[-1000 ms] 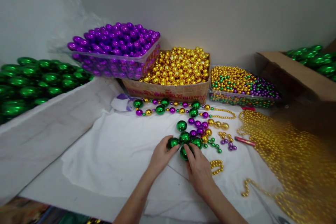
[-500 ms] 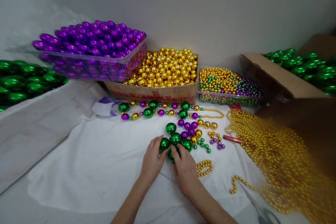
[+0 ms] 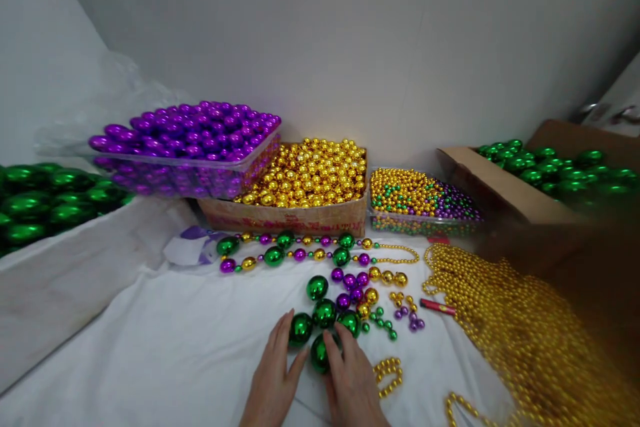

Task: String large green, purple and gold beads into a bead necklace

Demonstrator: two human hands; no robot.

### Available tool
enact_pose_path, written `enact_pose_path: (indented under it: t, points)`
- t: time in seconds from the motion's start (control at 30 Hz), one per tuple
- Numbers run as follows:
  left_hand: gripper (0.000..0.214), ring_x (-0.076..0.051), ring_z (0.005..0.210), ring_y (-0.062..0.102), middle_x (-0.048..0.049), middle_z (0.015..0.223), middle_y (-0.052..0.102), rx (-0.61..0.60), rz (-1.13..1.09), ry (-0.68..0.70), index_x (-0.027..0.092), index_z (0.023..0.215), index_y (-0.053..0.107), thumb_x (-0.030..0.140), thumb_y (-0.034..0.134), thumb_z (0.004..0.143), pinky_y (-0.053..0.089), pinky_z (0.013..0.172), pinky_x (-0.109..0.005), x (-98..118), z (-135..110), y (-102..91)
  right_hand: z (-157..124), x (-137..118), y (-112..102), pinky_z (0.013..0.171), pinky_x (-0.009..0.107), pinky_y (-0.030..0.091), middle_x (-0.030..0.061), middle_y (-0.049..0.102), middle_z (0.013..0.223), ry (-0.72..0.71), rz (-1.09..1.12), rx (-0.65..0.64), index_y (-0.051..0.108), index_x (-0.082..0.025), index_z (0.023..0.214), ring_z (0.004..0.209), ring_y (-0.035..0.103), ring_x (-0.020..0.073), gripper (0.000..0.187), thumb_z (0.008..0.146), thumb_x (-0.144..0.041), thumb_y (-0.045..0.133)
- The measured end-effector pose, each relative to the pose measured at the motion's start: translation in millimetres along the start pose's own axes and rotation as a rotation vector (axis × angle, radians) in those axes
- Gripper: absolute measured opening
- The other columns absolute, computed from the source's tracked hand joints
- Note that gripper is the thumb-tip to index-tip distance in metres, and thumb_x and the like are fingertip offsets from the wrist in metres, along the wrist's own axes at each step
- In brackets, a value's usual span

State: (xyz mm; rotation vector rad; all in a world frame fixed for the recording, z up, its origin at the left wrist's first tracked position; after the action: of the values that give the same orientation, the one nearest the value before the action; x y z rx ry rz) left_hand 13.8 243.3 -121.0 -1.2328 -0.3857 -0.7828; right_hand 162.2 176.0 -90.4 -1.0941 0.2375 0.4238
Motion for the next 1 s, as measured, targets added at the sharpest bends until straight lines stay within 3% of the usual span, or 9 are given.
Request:
enact_pose_path:
  t: [0.13,0.33,0.47,0.57,0.7,0.87,1.0]
  points:
    - [0.054,-0.027,0.130,0.044,-0.0127,0.140,0.046,-0.027,-0.008,-0.027,0.020,0.137,0.037,0.042,0.047,0.088,0.041,0.106,-0.049,5.3,0.0,-6.7,-1.8,-0.5,-13.1,0.087,0.041,0.053,0.0158,0.048,0.136,0.000,0.012,0.007,0.041,-0.019,0.137,0.116,0.054,0.0281,0.074,0.066,0.003,0.045]
    - [0.049,-0.026,0.127,0.045,-0.0110,0.140,0.045,-0.033,0.008,-0.050,0.022,0.133,0.044,0.043,0.047,0.088,0.051,0.094,-0.043,26.4,-10.4,-39.3,-34.4,9.2,-52.3,0.092,0.040,0.051,0.0154,0.048,0.133,-0.036,0.105,0.001,0.043,-0.019,0.133,0.119,0.051,0.0244,0.050,0.085,-0.008,0.045]
    - [0.043,-0.024,0.111,0.056,-0.0110,0.128,0.053,0.062,0.020,-0.099,0.019,0.124,0.052,0.044,0.047,0.089,0.055,0.084,-0.037,24.9,-22.8,-71.9,-72.1,35.8,-79.4,0.089,0.035,0.051,0.0133,0.050,0.128,0.032,0.164,-0.002,0.049,-0.021,0.126,0.114,0.054,0.0207,0.037,0.090,-0.011,0.042]
    - [0.039,-0.022,0.100,0.060,-0.0091,0.120,0.057,0.101,0.037,-0.119,0.019,0.119,0.054,0.043,0.048,0.089,0.056,0.077,-0.034,27.2,-31.7,-88.4,-94.7,67.0,-99.6,0.086,0.034,0.052,0.0105,0.053,0.123,0.163,0.185,-0.012,0.055,-0.023,0.116,0.109,0.056,0.0197,0.028,0.092,-0.015,0.042]
    - [0.034,-0.019,0.092,0.061,-0.0071,0.113,0.059,0.091,-0.004,-0.123,0.020,0.115,0.056,0.041,0.049,0.089,0.055,0.064,-0.027,46.7,-36.1,-89.7,-104.8,111.4,-138.7,0.083,0.035,0.051,0.0085,0.056,0.117,0.360,0.159,0.094,0.059,-0.024,0.108,0.105,0.056,0.0207,0.021,0.093,-0.022,0.045]
    - [0.029,-0.017,0.087,0.062,-0.0055,0.107,0.063,0.013,-0.059,-0.024,0.020,0.112,0.059,0.037,0.049,0.091,0.053,0.077,-0.030,83.9,-34.5,-74.2,-87.3,134.8,-182.7,0.084,0.035,0.048,0.0080,0.060,0.109,0.391,0.116,0.245,0.063,-0.021,0.101,0.102,0.057,0.0208,0.019,0.091,-0.028,0.049]
    - [0.029,-0.017,0.086,0.063,-0.0049,0.105,0.065,0.012,-0.044,-0.024,0.020,0.111,0.060,0.038,0.049,0.090,0.052,0.080,-0.030,79.2,-36.3,-80.4,-81.7,148.0,-206.3,0.085,0.033,0.046,0.0067,0.062,0.107,0.415,0.073,0.317,0.064,-0.021,0.100,0.101,0.058,0.0199,0.019,0.089,-0.029,0.051]
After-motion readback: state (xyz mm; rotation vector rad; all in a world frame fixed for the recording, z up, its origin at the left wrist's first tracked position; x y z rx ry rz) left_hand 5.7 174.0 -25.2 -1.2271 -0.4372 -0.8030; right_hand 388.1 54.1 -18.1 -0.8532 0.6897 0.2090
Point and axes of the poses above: each hand's wrist, its own z-axis towards the middle knuckle, its own y-axis out of the palm, x = y × z, the point moved 9 cm from there along z, towards the middle knuckle
